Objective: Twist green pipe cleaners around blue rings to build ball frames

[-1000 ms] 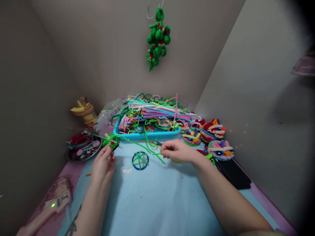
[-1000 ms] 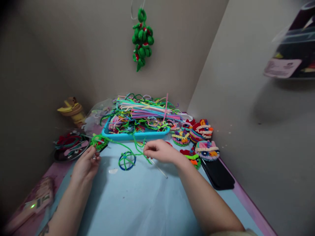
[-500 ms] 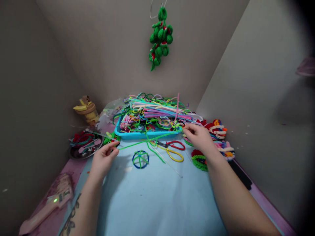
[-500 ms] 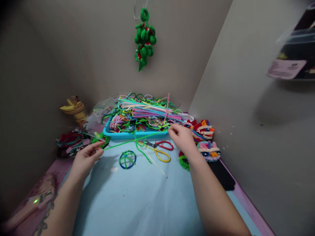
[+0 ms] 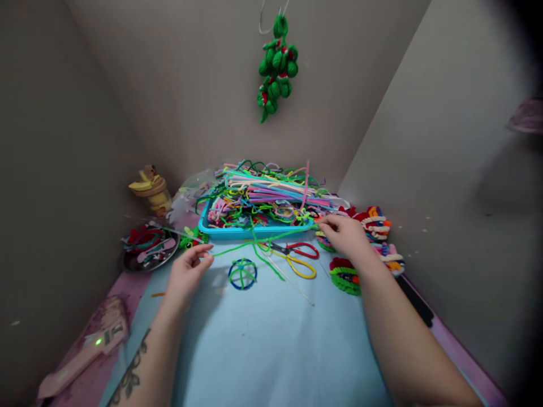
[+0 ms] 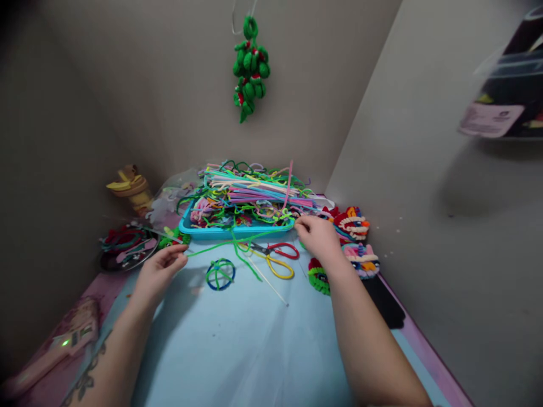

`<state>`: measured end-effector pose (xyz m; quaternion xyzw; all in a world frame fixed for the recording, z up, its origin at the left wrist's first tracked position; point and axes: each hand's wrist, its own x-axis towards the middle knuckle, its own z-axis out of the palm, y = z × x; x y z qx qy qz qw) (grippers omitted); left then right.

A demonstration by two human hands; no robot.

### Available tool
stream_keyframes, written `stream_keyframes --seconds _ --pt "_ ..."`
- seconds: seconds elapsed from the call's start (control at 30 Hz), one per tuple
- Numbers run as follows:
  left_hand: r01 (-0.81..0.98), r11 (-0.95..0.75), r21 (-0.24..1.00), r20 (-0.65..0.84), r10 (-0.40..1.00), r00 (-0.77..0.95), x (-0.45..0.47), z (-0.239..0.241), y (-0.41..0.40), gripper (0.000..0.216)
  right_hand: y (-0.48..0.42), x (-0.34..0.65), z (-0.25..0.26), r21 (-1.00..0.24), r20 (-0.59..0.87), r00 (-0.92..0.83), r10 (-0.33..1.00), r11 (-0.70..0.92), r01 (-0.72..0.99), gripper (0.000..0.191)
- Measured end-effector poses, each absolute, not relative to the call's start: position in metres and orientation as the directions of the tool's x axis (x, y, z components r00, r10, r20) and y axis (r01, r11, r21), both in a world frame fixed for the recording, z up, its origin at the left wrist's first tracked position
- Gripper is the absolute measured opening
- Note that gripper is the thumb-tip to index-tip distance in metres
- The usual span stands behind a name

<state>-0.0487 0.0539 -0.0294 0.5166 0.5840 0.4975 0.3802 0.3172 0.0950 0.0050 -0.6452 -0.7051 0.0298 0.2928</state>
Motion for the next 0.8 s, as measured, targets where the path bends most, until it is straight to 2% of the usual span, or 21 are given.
stream_keyframes --seconds 0.07,0.13,0.2,0.3,0.43,0.53,0.63,0.7,0.73,0.8 --pt "0.213 -0.012 0.977 0.050 0.983 -0.176 -0.031 -0.033 0.050 0.039 0.093 0.309 0.006 -0.312 0.458 -0.028 0.888 0.190 0.931 0.024" --pt "0.183 -0.008 0.983 0.044 0.980 -0.195 -0.014 -0.037 0.044 0.036 0.086 0.290 0.006 -0.253 0.540 -0.058 0.839 0.227 0.940 0.035" --pt "0.193 -0.009 0.981 0.049 0.978 -0.202 -0.002 -0.040 0.039 0.033 0.075 0.264 0.005 -0.261 0.560 -0.170 0.811 0.367 0.893 0.042" --pt "0.279 -0.041 0.959 0.102 0.973 -0.208 0.008 -0.041 0.032 0.029 0.061 0.228 0.000 -0.295 0.599 -0.287 0.748 0.539 0.789 0.041" --pt "0.405 -0.071 0.912 0.153 0.973 -0.175 0.012 -0.041 0.026 0.021 0.074 0.197 -0.005 -0.345 0.692 -0.183 0.698 0.543 0.765 0.027" --pt "0.518 -0.215 0.828 0.270 0.962 -0.033 0.015 -0.041 0.021 0.013 0.104 0.173 -0.009 -0.345 0.568 -0.292 0.770 0.545 0.764 0.020" --pt "0.595 -0.380 0.708 0.395 0.912 0.112 0.017 -0.042 0.016 0.011 0.129 0.151 -0.011 -0.259 0.416 -0.322 0.850 0.451 0.854 0.017" --pt "0.616 -0.438 0.654 0.436 0.885 0.166 0.016 -0.042 0.014 0.011 0.139 0.145 -0.010 -0.227 0.370 -0.330 0.869 0.429 0.874 0.015" --pt "0.621 -0.454 0.639 0.449 0.876 0.179 0.015 -0.041 0.014 0.010 0.142 0.145 -0.007 -0.248 0.374 -0.326 0.869 0.432 0.867 0.016" --pt "0.621 -0.476 0.623 0.467 0.863 0.193 0.013 -0.041 0.014 0.010 0.146 0.149 -0.001 -0.368 0.405 -0.283 0.869 0.439 0.820 0.021"
